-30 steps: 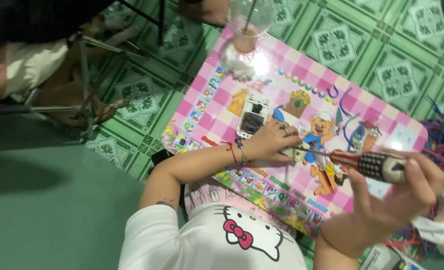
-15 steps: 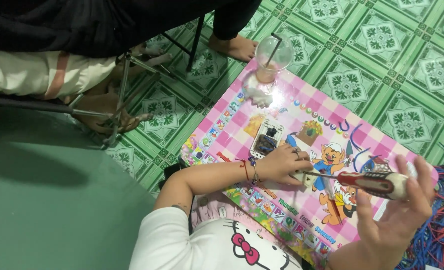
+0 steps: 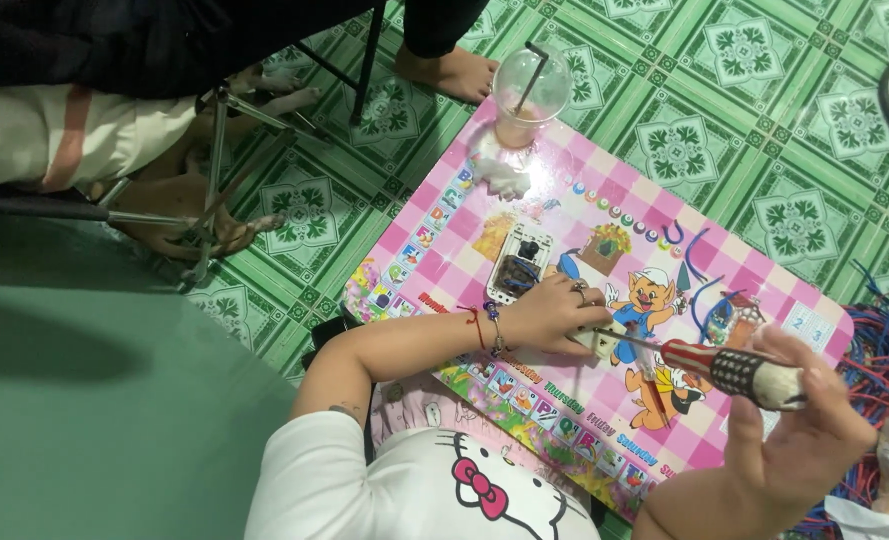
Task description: Using a screwdriver to disassemble and adjust the internal components of a power socket.
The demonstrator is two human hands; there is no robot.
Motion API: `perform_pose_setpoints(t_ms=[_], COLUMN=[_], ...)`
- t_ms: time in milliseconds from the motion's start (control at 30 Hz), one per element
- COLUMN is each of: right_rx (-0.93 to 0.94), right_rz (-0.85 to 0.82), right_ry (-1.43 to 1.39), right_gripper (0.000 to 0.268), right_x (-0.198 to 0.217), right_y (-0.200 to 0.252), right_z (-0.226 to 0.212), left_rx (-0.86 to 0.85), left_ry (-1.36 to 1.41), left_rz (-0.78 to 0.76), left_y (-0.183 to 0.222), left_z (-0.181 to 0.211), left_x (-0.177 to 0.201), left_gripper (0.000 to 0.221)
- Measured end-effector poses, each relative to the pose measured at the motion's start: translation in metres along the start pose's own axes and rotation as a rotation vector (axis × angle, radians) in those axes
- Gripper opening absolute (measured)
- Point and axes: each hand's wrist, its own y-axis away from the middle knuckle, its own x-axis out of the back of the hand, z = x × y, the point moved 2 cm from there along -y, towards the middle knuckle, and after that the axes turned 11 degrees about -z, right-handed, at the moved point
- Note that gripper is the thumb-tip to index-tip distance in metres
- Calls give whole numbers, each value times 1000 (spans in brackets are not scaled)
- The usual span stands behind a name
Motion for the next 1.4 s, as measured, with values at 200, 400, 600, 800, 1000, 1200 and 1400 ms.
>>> perform_pose_setpoints(t_ms=[200, 400, 600, 800, 1000, 1200, 1400], right_rx=[75, -12, -23, 90, 45, 140, 38], right_rz=[76, 99, -115, 75, -35, 185, -69], right_ry=[550, 239, 339, 293, 159, 448, 6], right_gripper=[65, 65, 74, 73, 54, 64, 54], right_x=[20, 9, 10, 16, 2, 10, 3], right_y=[17, 7, -13, 11, -13, 10, -1], right_z=[26, 5, -9, 22, -7, 23, 0], left_rx=[5, 4, 14, 11, 1, 8, 6], left_ry=[51, 43, 14, 20, 17, 23, 30], left_rz=[-28, -43, -40, -66, -22, -30, -20], left_y=[1, 0, 0, 0, 1, 1, 0], left_z=[0, 2, 3, 2, 2, 2, 1], left_x=[4, 5, 7, 3, 1, 3, 4], left_gripper=[53, 56, 59, 62, 61, 62, 56])
